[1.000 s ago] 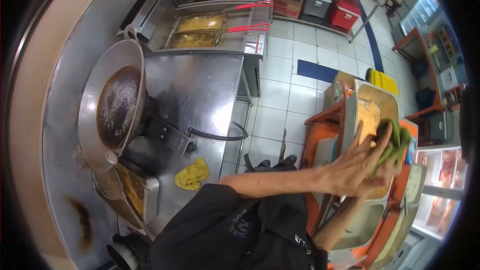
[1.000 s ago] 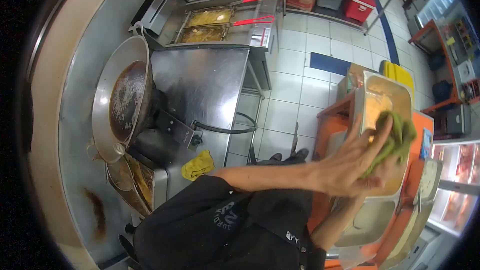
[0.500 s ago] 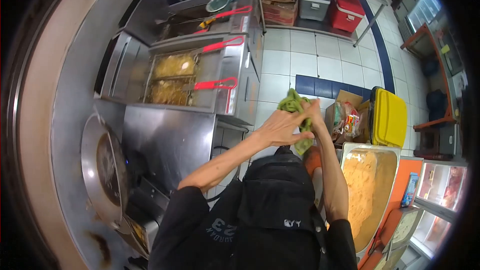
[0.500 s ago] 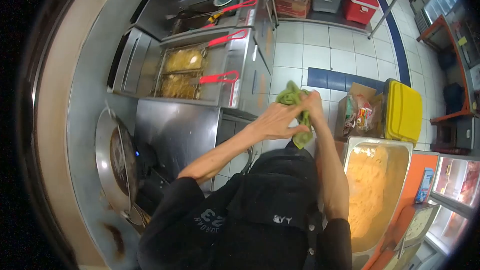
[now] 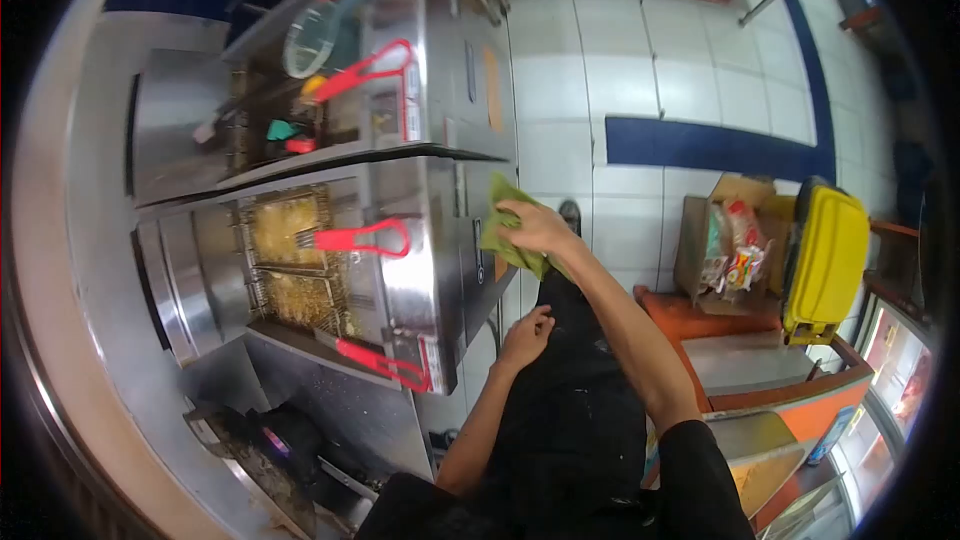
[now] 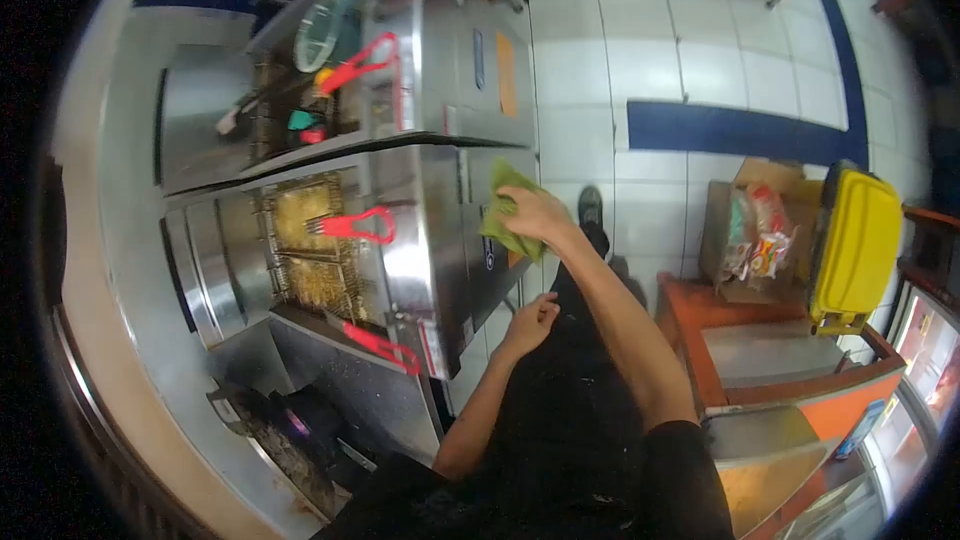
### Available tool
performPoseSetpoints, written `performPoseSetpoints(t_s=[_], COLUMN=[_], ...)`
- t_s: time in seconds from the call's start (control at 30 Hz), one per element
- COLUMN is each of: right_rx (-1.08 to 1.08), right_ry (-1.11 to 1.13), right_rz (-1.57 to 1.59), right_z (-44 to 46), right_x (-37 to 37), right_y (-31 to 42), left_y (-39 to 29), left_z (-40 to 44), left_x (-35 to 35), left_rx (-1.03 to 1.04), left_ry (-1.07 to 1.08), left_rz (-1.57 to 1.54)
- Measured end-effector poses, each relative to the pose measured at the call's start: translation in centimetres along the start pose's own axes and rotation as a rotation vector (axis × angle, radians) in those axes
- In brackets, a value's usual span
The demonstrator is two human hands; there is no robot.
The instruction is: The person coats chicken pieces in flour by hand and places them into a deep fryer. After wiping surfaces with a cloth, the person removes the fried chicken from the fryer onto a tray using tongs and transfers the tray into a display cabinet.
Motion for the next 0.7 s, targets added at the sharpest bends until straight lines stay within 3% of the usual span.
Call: performPoseSetpoints(t_s=[0.1,0.17,0.23,0.3,0.37,0.53,0.7], right_rx=[0.085,0.103,-0.095,-0.129,-0.184,-0.193,-0.225], right_ry=[0.183,0.257,0.081,0.014,-0.061,-0.055,-0.049], right_rz=[0.333,0.501,0.57,0.643,0.69,0.874,0.926], right_z=[7.5,9.9,10.6,11.0,11.4,11.5,11.6], right_x=[4.2,5.9,6.4,7.5,7.4,8.3,7.5], right_y=[-1.3,-2.0,-1.8,-1.8,-1.9,-1.9,-1.5], left_y=[0.5,0.3,-1.1,-1.4,-2.5,-7.7,-13.3], left_z=[2.2,2.4,1.9,0.6,-0.1,-2.4,0.7], left_x=[-0.6,-1.3,-1.5,-1.3,-0.9,-3.2,-6.0], left_rx=[-0.112,-0.119,-0.208,-0.199,-0.256,-0.052,0.223], left_ry=[-0.019,-0.16,-0.166,-0.306,-0.34,-0.571,-0.609], left_rz=[-0.152,-0.291,-0.315,-0.55,-0.567,-0.494,-0.508])
Point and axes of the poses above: each hand's wrist, its own z-axis towards the middle knuckle, its own x-axis out of the palm, y = z × x, the point moved 5 cm from there along z, towards the middle knuckle, and after that the axes turned 5 degrees about -z, right-handed, at the moved point
